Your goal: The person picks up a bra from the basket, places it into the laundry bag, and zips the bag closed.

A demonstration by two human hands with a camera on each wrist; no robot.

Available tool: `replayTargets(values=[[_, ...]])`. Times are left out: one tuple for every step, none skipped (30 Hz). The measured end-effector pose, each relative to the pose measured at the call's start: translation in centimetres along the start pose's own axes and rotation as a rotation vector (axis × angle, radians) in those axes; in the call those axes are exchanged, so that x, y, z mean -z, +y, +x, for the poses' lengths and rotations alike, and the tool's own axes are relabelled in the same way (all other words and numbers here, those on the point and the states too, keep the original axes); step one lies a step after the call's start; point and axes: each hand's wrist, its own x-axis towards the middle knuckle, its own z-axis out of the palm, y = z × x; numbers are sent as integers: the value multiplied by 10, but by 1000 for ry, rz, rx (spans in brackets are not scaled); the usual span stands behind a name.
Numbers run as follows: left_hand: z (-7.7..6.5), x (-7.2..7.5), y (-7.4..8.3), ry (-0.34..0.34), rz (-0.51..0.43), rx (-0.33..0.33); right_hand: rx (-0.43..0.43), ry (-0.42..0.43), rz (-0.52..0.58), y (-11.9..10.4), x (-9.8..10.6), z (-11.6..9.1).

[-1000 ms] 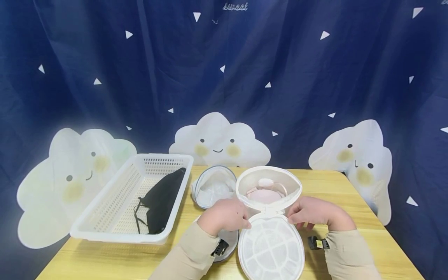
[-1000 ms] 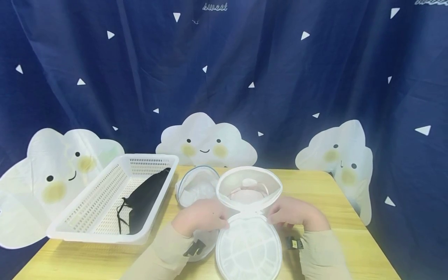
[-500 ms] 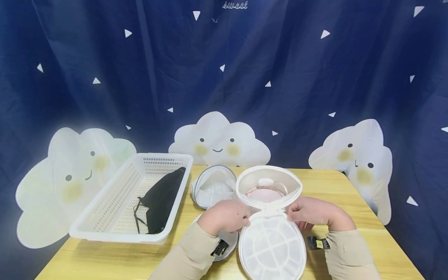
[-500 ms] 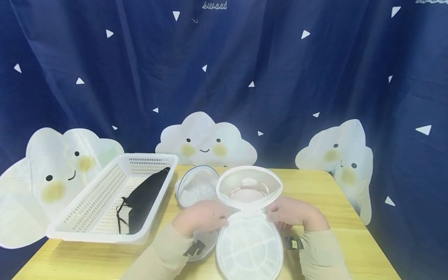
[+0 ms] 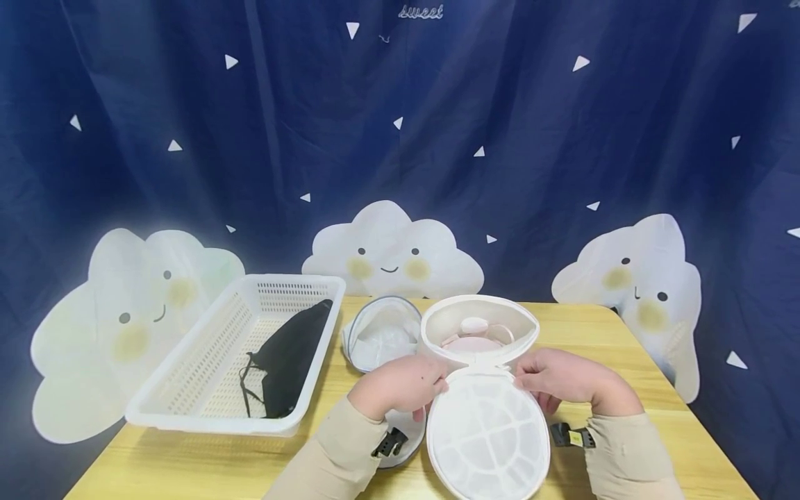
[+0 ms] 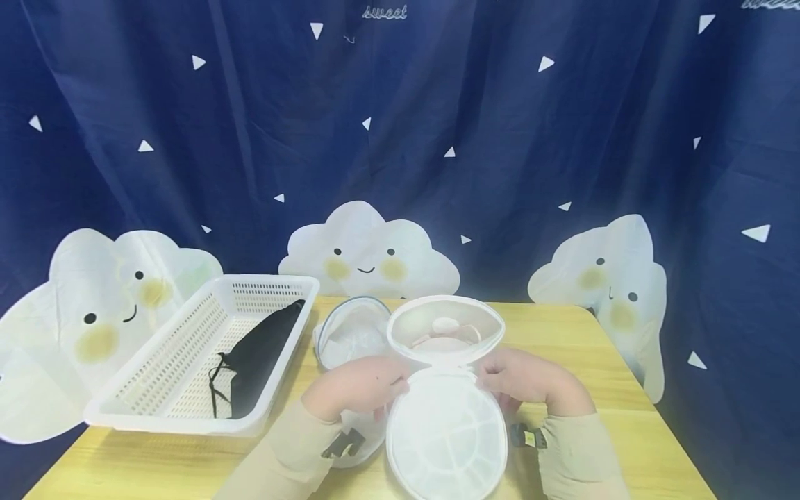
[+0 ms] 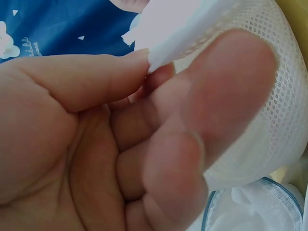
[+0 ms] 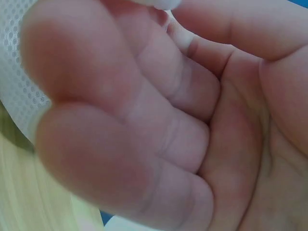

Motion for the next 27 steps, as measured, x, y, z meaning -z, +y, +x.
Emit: replayTargets(values=[[0, 0, 0, 6, -7, 0, 1, 3, 2, 0, 0, 0], [0, 0, -1, 12, -14, -1, 0, 9, 4, -1, 0, -1], [0, 0, -1, 19, -21, -2, -1, 16, 5, -1, 0, -1], [0, 0, -1, 27, -33, -6, 0, 22, 7, -1, 0, -2], [0, 0, -2, 36, -43, -9, 1, 28, 11, -1, 1, -2], [0, 0, -2, 44, -54, -11, 3, 34, 16, -1, 1, -2], [0, -1, -2, 52, -65, -13, 6, 38, 21, -1, 1, -3], [0, -1, -3, 59, -75, -16, 4, 40, 23, -1, 1, -3], [-1, -1, -3, 66, -83, -18, 6, 42, 29, -1, 1, -3], [-1, 0, -3, 71, -90, -20, 6, 43, 36, -2, 1, -4], [0, 0, -3, 76, -97, -20, 7, 42, 41, -2, 1, -4], [0, -1, -4, 81, -103, -21, 6, 42, 41, -3, 2, -4], [0, -1, -4, 83, -110, -21, 5, 41, 41, -3, 2, -4], [1, -1, -5, 86, -116, -22, 4, 39, 43, -4, 2, -5], [1, -1, -6, 89, -123, -25, 7, 35, 50, -4, 3, -5], [2, -1, -6, 94, -135, -28, 11, 28, 57, -4, 3, -6], [2, -1, -7, 97, -147, -33, 20, 19, 70, -4, 4, -6], [2, 0, -8, 102, -155, -42, 32, 8, 88, -4, 5, -7], [2, 0, -8, 106, -170, -49, 51, -4, 108, -4, 6, -7], [2, 1, -9, 113, -181, -57, 76, -16, 129, -3, 7, -7], [2, 1, -9, 119, -197, -64, 101, -29, 149, -2, 8, -8], [2, 1, -9, 125, -211, -69, 131, -39, 165, 0, 9, -8], [2, 1, -10, 130, -228, -74, 159, -47, 183, 2, 11, -8], [2, 2, -10, 138, -244, -77, 183, -52, 197, 4, 12, -9], [2, 2, -10, 148, -259, -80, 206, -55, 212, 6, 13, -9], [2, 3, -11, 157, -267, -86, 229, -59, 230, 7, 14, -9], [2, 4, -11, 166, -280, -91, 247, -62, 248, 9, 15, -9]])
